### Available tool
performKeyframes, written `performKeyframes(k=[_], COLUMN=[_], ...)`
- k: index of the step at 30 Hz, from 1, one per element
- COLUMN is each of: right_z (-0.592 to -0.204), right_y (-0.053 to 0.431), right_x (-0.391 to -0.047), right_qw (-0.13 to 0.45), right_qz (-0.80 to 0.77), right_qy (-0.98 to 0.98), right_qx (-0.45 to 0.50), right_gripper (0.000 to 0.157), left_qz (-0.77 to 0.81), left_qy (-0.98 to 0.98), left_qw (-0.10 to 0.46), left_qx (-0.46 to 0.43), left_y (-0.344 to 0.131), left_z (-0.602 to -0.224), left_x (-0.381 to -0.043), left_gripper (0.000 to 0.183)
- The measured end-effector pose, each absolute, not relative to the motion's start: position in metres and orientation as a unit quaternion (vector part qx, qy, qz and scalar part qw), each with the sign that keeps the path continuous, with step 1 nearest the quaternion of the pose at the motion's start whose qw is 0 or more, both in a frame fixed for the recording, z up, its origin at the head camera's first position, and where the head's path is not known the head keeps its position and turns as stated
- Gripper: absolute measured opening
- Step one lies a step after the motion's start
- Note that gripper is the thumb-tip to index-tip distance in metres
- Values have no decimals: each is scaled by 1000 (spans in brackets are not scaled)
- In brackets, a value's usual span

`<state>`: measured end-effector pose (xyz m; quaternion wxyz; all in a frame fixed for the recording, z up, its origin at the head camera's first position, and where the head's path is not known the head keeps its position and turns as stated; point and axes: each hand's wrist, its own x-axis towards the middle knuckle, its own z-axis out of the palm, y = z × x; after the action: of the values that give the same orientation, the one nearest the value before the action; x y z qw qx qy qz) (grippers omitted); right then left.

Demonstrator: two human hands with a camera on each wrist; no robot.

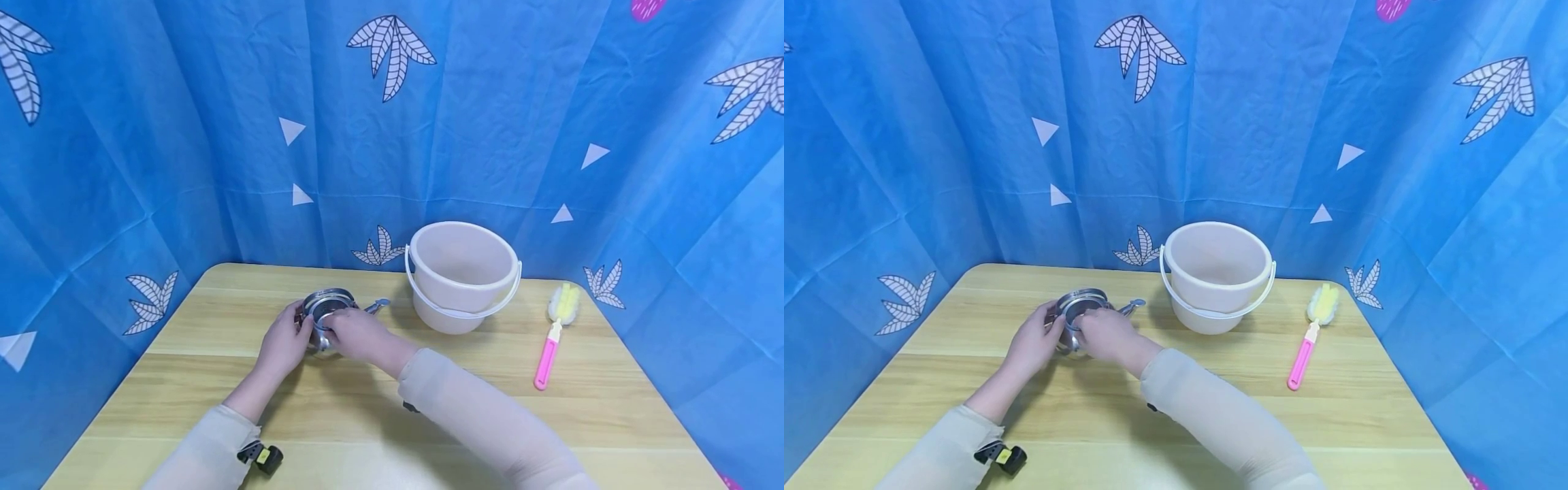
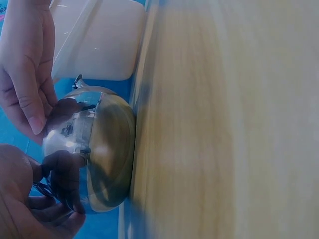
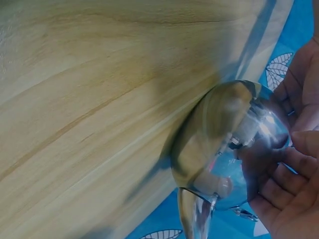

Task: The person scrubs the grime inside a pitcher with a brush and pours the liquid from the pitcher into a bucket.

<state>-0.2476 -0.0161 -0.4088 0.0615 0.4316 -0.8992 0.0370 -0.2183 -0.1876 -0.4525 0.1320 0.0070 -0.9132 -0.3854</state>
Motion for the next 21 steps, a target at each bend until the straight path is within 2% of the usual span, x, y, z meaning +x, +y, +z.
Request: performKeyframes(k=[7,21], right_z=[-408,-402], right_y=[-19,-22], right_x=[-246,-245], right_qw=[61,7], right_qz=[23,44], right_qy=[-901,-917], right_qx=[428,397], right_gripper=[16,24], left_qz=[-376,-348], left_qy=[-916,-928], left_qw=[137,134], left_qx=[9,14], left_y=[-187,-183], left_z=[-451,-452], left_x=[-218,-218], left_gripper=[49,50])
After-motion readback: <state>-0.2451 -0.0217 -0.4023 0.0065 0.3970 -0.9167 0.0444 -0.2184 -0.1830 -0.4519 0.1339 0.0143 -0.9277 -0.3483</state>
